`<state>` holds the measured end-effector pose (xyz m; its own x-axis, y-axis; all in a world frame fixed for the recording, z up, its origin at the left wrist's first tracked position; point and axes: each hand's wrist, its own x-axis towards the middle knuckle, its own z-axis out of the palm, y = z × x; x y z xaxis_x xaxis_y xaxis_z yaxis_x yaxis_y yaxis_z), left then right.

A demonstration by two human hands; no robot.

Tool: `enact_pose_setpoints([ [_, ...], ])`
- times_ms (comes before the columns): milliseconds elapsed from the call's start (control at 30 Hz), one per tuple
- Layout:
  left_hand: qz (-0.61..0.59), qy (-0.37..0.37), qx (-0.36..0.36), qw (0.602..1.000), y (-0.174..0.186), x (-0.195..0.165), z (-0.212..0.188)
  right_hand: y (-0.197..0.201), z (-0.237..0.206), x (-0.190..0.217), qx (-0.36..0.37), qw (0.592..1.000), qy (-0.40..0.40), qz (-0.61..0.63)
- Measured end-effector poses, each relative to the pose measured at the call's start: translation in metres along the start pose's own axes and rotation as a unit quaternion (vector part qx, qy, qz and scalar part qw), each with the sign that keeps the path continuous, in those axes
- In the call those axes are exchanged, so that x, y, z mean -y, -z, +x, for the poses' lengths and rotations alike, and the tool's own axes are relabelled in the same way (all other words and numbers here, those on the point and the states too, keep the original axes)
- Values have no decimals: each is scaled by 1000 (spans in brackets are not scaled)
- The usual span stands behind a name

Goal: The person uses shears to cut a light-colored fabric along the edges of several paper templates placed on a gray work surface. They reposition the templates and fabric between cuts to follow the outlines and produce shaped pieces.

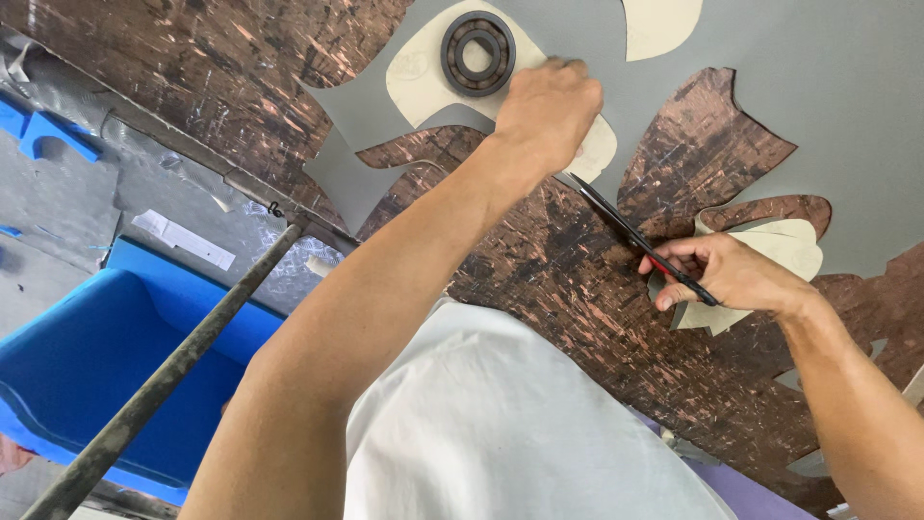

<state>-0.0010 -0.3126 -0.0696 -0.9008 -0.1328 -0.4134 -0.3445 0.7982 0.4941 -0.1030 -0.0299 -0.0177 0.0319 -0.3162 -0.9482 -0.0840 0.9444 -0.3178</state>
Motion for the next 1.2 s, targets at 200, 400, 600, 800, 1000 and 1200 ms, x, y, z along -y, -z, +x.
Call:
enact_pose_setpoints([
  [200,-21,-1,3,1000,5,-3,-1,-4,-5,3,-35,999,24,-22],
  [400,-30,-8,-12,999,2,-1,-2,-12,-6,7,-59,998,-2,-36],
  [600,-21,-8,-19,1000,1,0,3,-16,-9,12,-65,997,0,-43],
  [800,-35,-15,-13,999,2,-1,3,-18,-2,21,-70,997,30,-20],
  [1000,-1,7,6,1000,7,-1,5,-14,0,31,-64,998,20,-10],
  [1200,-16,9,17,1000,4,0,5,-9,2,39,-50,998,39,-29],
])
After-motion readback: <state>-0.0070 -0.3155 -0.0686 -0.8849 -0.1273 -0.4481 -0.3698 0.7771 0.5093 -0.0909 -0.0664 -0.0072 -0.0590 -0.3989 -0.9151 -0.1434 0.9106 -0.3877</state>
